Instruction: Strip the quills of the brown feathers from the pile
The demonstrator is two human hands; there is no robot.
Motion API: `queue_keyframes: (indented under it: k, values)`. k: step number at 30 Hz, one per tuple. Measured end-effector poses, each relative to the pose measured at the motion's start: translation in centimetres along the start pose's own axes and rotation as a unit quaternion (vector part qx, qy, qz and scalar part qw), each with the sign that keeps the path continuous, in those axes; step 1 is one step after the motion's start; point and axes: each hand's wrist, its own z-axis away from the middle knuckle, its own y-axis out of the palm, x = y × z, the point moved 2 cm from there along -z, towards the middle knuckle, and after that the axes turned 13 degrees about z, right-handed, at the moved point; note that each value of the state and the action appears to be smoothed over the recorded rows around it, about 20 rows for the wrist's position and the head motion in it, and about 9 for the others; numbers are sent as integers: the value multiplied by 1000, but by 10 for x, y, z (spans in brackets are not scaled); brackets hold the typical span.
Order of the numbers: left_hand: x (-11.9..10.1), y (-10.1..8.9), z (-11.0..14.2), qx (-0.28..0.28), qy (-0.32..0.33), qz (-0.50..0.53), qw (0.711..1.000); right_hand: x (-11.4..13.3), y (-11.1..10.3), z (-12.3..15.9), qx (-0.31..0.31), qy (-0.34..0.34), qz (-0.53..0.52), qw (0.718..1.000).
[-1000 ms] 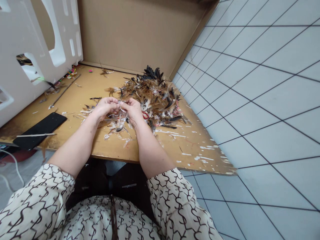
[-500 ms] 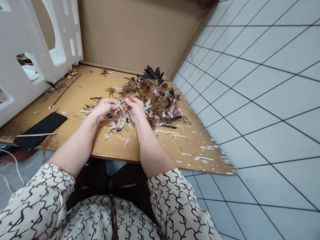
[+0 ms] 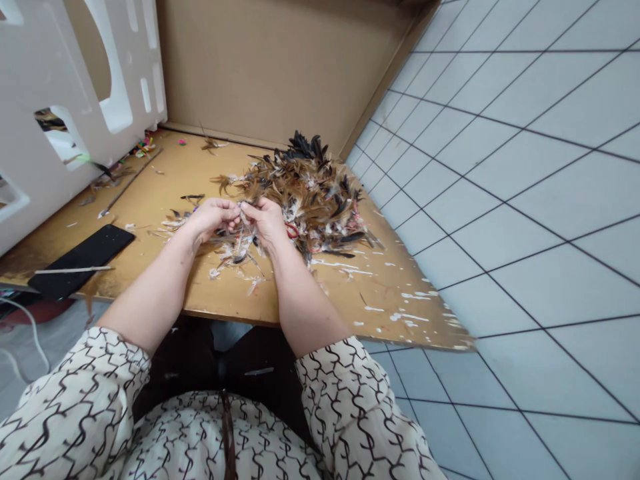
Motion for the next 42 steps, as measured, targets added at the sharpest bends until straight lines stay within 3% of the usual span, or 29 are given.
queue_keyframes:
  k: [6,23,28,33,38,42]
  values:
    - [2,-1,-1,4,8,-14,1000,1,-3,-1,-32,14,-15,999]
    - [-3,-5,-2,-119,41,-10,992,5,-17,-4,-65,74,-31,995]
    - [-6,-13,-4,-150,62,-32,986,4,-24,-8,-113,80,-81,987]
    - [-9,-20,-4,-183,96,-126,970,0,-34,-15,-173,77,-103,977]
    - [-14,-18,4,-179,73,-221,956,-9,-48,-25,-221,45,-115,967]
    - [-17,-13,12,-108,28,-261,959,-15,-58,-29,-288,3,-61,956]
